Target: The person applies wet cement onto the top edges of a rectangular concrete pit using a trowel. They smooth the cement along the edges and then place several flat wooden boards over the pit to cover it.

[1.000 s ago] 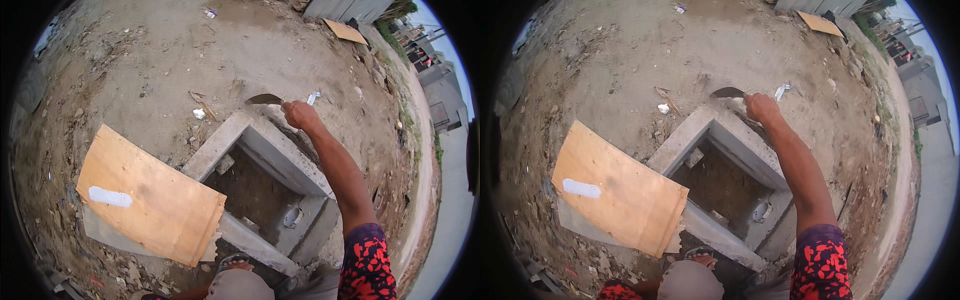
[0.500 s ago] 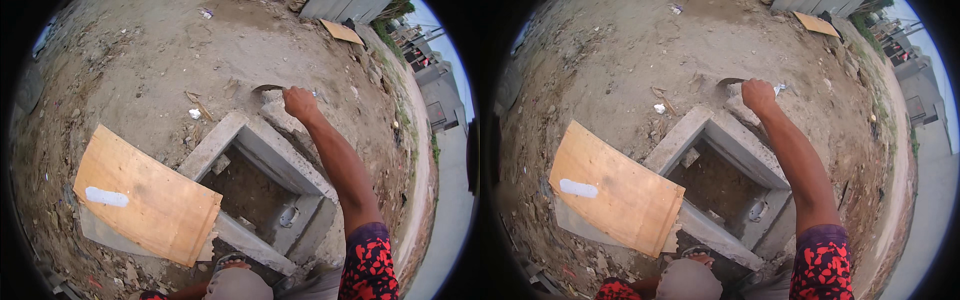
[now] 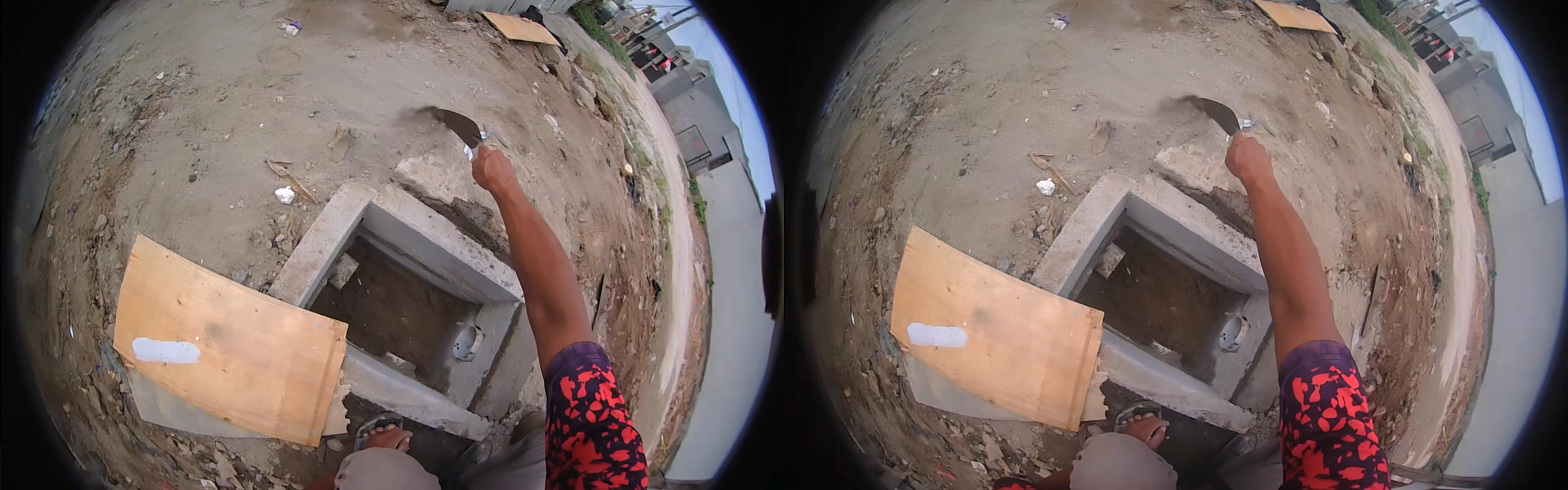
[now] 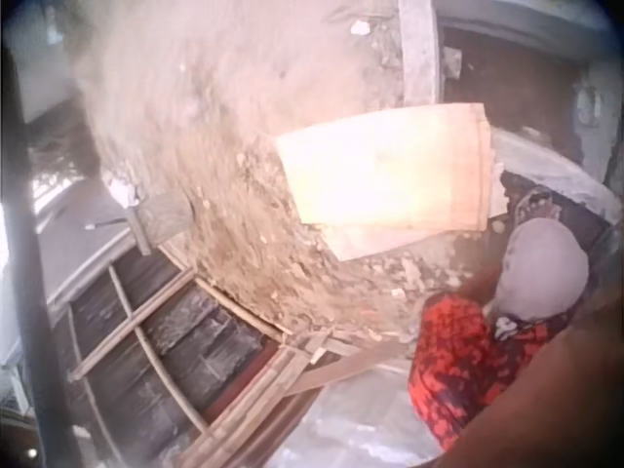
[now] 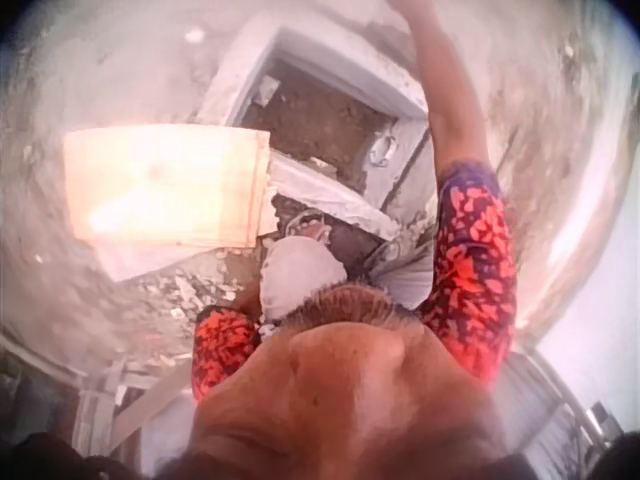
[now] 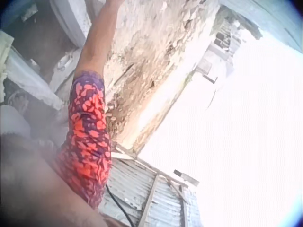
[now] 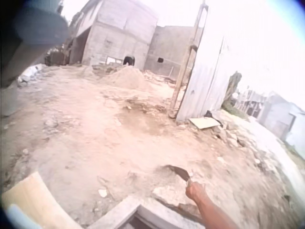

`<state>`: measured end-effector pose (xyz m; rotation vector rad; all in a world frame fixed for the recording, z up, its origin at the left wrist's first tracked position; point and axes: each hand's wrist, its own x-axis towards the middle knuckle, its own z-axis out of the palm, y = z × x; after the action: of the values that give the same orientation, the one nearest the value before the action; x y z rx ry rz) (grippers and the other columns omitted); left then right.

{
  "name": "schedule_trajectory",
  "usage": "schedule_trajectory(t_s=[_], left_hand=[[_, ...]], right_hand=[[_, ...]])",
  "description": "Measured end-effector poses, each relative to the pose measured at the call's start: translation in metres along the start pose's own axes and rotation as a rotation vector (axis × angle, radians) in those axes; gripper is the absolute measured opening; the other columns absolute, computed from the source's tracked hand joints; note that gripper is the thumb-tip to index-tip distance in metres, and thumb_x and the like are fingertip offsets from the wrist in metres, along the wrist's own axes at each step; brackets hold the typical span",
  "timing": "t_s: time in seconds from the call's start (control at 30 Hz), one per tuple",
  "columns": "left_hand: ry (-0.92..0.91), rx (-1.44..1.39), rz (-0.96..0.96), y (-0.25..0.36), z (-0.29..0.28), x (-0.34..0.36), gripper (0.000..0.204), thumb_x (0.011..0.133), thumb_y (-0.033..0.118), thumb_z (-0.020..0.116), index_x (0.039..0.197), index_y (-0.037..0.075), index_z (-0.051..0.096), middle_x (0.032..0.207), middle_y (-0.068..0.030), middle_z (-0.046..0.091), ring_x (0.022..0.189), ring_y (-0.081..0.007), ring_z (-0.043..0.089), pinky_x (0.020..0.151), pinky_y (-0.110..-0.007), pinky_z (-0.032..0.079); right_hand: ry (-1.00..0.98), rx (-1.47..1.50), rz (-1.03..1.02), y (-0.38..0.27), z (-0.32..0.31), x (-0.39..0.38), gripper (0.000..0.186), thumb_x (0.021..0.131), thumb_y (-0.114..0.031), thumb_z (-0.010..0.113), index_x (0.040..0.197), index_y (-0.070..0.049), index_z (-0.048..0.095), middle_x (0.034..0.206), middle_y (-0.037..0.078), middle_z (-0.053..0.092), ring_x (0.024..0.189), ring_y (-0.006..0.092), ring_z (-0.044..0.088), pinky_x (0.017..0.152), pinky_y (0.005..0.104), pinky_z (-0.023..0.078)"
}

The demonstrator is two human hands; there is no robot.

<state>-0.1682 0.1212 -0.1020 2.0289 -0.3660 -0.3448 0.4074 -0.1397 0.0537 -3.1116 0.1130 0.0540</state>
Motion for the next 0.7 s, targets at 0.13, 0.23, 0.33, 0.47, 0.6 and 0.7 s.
schedule_trajectory(t_s=[0.13, 0.23, 0.33, 0.47, 0.6, 0.7], left_hand=[[0.032, -0.078, -0.064, -0.011, 0.018, -0.017, 0.013, 0.078, 0.018, 0.068, 0.091, 0.017, 0.069, 0.078, -0.0061, 0.062, 0.063, -0.0258, 0.057, 0.059, -0.04, 0.044], [0.231, 0.28, -0.024, -0.03, 0.045, -0.025, 0.014, 0.077, 0.018, 0.068, 0.091, 0.017, 0.069, 0.074, -0.0055, 0.062, 0.06, -0.0256, 0.058, 0.057, -0.04, 0.044], [0.165, 0.184, 0.039, -0.008, 0.007, -0.012, 0.015, 0.078, 0.018, 0.068, 0.093, 0.017, 0.07, 0.074, -0.006, 0.062, 0.061, -0.0267, 0.058, 0.059, -0.041, 0.044], [-0.131, -0.014, -0.119, 0.013, -0.016, 0.008, 0.018, 0.084, 0.024, 0.066, 0.1, 0.016, 0.069, 0.085, -0.0075, 0.066, 0.076, -0.0298, 0.062, 0.078, -0.046, 0.047], [-0.085, 0.035, -0.081, 0.005, -0.012, 0.006, 0.017, 0.08, 0.018, 0.067, 0.096, 0.016, 0.07, 0.082, -0.008, 0.065, 0.071, -0.0286, 0.062, 0.068, -0.043, 0.049], [-0.036, 0.059, -0.089, 0.011, -0.014, 0.009, 0.016, 0.077, 0.017, 0.067, 0.093, 0.016, 0.07, 0.079, -0.0084, 0.064, 0.067, -0.0285, 0.061, 0.063, -0.042, 0.05]], right_hand=[[0.059, 0.07, -0.016, 0.025, -0.017, -0.011, 0.035, 0.09, -0.022, 0.049, 0.112, 0.005, 0.056, 0.102, 0.03, 0.064, 0.097, 0.0476, 0.061, 0.087, 0.054, 0.048], [0.149, 0.224, -0.47, 0.031, 0.01, -0.045, 0.041, 0.09, -0.021, 0.051, 0.124, 0.002, 0.05, 0.105, 0.029, 0.061, 0.098, 0.0454, 0.06, 0.088, 0.0515, 0.048], [-0.108, 0.25, -0.428, 0.007, 0.029, -0.081, 0.042, 0.089, -0.021, 0.053, 0.127, -0.005, 0.051, 0.107, 0.028, 0.061, 0.1, 0.0454, 0.06, 0.089, 0.0506, 0.048], [0.017, 0.239, -0.122, 0.063, 0.063, -0.055, 0.04, 0.088, -0.02, 0.051, 0.125, -0.006, 0.053, 0.108, 0.03, 0.062, 0.101, 0.0462, 0.06, 0.09, 0.0522, 0.048], [0.121, 0.249, 0.339, 0.153, 0.035, -0.036, 0.041, 0.087, -0.018, 0.05, 0.125, -0.003, 0.053, 0.1, 0.032, 0.064, 0.097, 0.048, 0.062, 0.088, 0.0536, 0.048], [0.176, 0.377, 0.392, 0.189, 0.002, -0.082, 0.043, 0.087, -0.02, 0.051, 0.126, -0.001, 0.051, 0.102, 0.031, 0.064, 0.1, 0.0473, 0.061, 0.089, 0.0521, 0.047]])
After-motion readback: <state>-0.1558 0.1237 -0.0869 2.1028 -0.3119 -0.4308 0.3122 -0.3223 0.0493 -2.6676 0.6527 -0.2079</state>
